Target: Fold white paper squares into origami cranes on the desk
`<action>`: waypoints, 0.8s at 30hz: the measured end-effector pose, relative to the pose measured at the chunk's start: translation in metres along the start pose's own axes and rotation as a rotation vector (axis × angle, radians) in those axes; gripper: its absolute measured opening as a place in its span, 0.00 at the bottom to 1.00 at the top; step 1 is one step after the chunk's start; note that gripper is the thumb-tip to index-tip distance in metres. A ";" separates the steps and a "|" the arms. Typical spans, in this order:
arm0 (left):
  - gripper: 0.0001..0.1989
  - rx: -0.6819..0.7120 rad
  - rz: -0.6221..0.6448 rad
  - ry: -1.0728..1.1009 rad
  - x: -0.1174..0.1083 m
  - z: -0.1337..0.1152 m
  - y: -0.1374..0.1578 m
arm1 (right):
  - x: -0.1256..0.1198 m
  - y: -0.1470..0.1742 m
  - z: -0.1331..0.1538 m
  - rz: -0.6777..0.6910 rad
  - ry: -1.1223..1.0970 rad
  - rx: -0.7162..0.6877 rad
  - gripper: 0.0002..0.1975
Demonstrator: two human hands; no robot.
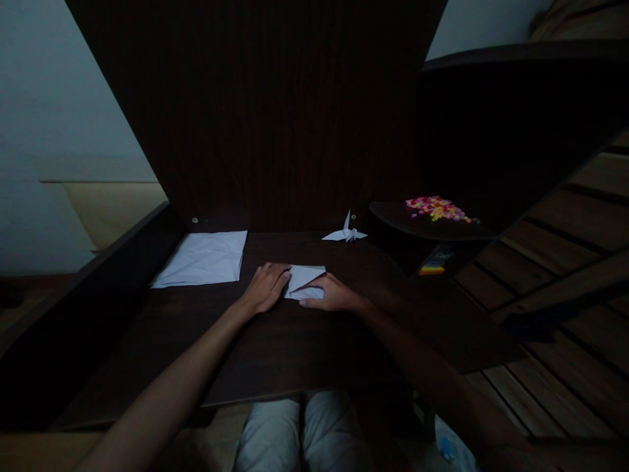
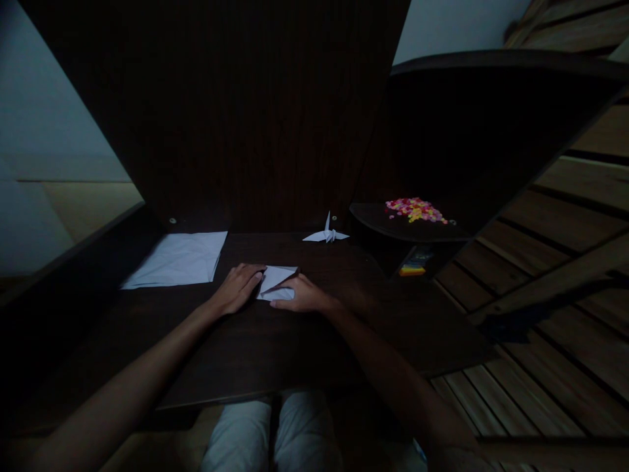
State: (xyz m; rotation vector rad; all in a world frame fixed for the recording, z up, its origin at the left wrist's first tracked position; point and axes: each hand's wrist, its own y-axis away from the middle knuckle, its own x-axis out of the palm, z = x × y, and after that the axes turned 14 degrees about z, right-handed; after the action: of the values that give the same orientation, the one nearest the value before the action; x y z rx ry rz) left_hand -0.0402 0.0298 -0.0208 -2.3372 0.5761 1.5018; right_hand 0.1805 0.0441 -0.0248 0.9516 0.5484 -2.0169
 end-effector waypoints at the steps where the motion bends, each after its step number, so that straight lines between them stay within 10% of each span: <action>1: 0.23 0.003 -0.008 0.003 0.000 0.000 0.000 | 0.000 0.000 0.000 0.019 0.014 0.011 0.18; 16: 0.24 0.097 0.099 -0.115 0.002 0.012 -0.002 | 0.005 -0.002 -0.019 0.020 0.124 0.059 0.15; 21: 0.23 0.088 0.131 -0.199 0.003 0.013 -0.002 | -0.011 0.000 -0.024 -0.124 0.070 -0.013 0.17; 24: 0.23 0.078 0.146 -0.222 0.001 0.010 -0.002 | -0.018 0.002 -0.031 -0.436 0.003 0.138 0.19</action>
State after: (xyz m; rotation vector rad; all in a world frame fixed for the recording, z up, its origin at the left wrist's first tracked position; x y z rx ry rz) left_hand -0.0468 0.0362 -0.0259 -2.0741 0.7448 1.7413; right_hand 0.2019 0.0722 -0.0294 0.9786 0.6696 -2.4687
